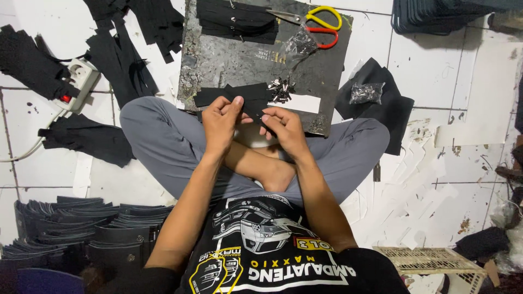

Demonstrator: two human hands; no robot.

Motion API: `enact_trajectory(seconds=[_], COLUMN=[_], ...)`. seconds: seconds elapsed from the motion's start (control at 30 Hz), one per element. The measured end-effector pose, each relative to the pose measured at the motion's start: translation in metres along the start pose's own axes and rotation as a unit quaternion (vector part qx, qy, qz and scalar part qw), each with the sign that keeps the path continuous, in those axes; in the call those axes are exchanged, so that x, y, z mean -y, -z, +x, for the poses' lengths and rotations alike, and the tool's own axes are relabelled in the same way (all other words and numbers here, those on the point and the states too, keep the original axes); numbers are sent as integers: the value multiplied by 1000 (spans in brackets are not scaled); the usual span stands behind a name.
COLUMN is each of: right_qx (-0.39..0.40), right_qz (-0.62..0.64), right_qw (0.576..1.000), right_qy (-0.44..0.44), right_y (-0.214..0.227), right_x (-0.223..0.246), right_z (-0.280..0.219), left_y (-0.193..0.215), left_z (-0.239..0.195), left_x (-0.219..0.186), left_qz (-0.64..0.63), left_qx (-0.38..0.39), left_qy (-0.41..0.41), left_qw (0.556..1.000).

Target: Attaching metal hardware components to black fabric strips by hand

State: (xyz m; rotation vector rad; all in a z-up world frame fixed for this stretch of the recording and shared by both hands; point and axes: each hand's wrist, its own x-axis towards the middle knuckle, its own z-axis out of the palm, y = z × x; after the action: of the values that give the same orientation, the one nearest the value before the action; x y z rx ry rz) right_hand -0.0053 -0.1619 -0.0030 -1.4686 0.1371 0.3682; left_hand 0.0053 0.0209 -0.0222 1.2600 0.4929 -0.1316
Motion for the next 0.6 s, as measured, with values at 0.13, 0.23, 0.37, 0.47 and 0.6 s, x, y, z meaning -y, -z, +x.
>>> enact_trajectory(seconds=[0.13, 0.23, 0.37, 0.47, 0.6], right_qx=[22, 19, -12, -47, -115], right_qz=[23, 4, -26, -28, -4], right_qw=[999, 1000, 998, 997, 991], right_qy=[4, 15, 48, 61, 71], right_y=[5, 10, 19, 29, 33], right_x=[-1, 4, 9, 3, -5], right_z=[2, 4, 9, 13, 20], left_y=[5, 6, 10, 19, 20], left_z=[7, 7, 9, 15, 16], left_x=[12, 8, 4, 11, 15], left_qz=[-73, -88, -96, -102, -116], left_qx=[-27, -33, -43, -44, -36], left_qy=[13, 14, 3, 1, 4], left_qw=[997, 995, 994, 994, 993])
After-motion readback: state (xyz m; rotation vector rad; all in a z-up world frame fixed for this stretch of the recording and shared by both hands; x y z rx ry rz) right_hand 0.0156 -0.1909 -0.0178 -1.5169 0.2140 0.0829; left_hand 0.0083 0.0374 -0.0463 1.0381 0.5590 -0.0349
